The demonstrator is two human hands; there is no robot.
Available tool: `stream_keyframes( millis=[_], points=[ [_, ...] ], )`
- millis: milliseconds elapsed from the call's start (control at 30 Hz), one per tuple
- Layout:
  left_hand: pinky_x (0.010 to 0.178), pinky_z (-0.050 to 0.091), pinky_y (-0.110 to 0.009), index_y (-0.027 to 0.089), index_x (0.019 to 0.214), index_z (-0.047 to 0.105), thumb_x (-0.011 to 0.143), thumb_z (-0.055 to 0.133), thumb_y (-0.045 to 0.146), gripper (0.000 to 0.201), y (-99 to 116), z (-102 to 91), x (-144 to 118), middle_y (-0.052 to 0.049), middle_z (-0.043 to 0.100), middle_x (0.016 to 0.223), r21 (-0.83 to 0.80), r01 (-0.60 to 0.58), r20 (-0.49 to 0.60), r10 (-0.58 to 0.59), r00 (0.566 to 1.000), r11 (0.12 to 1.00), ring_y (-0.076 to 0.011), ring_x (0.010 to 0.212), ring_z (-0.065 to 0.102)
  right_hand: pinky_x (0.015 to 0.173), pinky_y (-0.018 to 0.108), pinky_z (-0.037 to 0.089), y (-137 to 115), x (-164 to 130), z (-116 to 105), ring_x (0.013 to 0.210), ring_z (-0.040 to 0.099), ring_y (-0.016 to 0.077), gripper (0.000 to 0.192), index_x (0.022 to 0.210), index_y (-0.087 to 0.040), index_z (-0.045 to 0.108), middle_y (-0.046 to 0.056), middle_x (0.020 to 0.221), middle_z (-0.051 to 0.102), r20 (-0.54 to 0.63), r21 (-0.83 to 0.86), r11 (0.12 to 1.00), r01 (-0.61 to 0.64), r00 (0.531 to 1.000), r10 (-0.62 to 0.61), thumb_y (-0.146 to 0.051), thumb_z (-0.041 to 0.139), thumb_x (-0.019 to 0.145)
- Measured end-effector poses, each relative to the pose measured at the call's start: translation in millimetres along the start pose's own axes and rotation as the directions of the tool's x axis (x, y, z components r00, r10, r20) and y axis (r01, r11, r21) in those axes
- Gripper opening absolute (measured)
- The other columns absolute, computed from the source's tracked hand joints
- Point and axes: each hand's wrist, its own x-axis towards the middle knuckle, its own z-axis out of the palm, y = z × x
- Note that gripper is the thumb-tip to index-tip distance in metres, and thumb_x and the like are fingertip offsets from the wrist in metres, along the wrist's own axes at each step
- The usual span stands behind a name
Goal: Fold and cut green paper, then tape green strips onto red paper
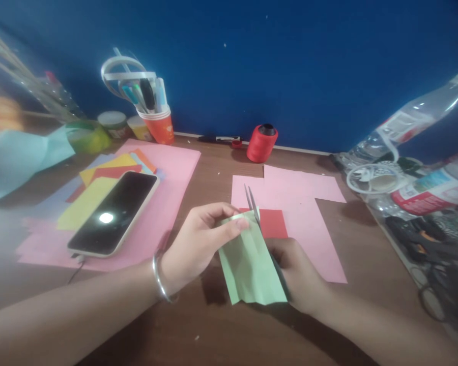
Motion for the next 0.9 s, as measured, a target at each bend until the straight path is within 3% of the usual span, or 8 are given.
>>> stream_keyframes(
  millis=[333,567,900],
  points=[
    [0.054,0.041,-0.021,0.017,0.07,0.062,0.074,0.062,0.027,0.012,-1.3,1.9,-2.4,0.0,0.061,0.067,-0.115,0.035,-0.003,-0.036,0.999,0.993,-0.0099,0.057,0.054,0.046,0.021,0.034,-0.8,-0.1,1.8,0.054,0.045,0.0103,0.014,0.059,-0.015,0.052,-0.002,0.059,0.052,-0.018,0.006,1.0,-0.003,1.0,0.003,-0.016,0.054,0.073],
    [0.055,0.04,-0.02,0.016,0.066,0.061,0.075,0.062,0.027,0.014,0.2,2.7,-1.7,0.002,0.058,0.063,-0.027,-0.011,-0.082,0.009,0.997,1.0,-0.0083,0.058,0.05,0.047,0.022,0.033,1.4,-0.9,4.4,0.053,0.042,0.0107,0.017,0.058,-0.015,0.051,-0.002,0.058,0.049,-0.009,-0.096,0.995,-0.029,1.0,0.028,-0.017,0.049,0.075],
    [0.052,0.037,-0.02,0.016,0.062,0.059,0.075,0.06,0.024,0.015,-1.7,5.0,-3.3,0.002,0.056,0.061,0.019,-0.048,-0.113,0.05,0.992,0.999,-0.0084,0.056,0.047,0.047,0.022,0.032,-0.8,-0.5,9.4,0.053,0.041,0.0102,0.019,0.059,-0.016,0.049,-0.003,0.057,0.046,0.013,-0.017,1.0,-0.016,1.0,0.016,-0.022,0.051,0.076]
  ],
)
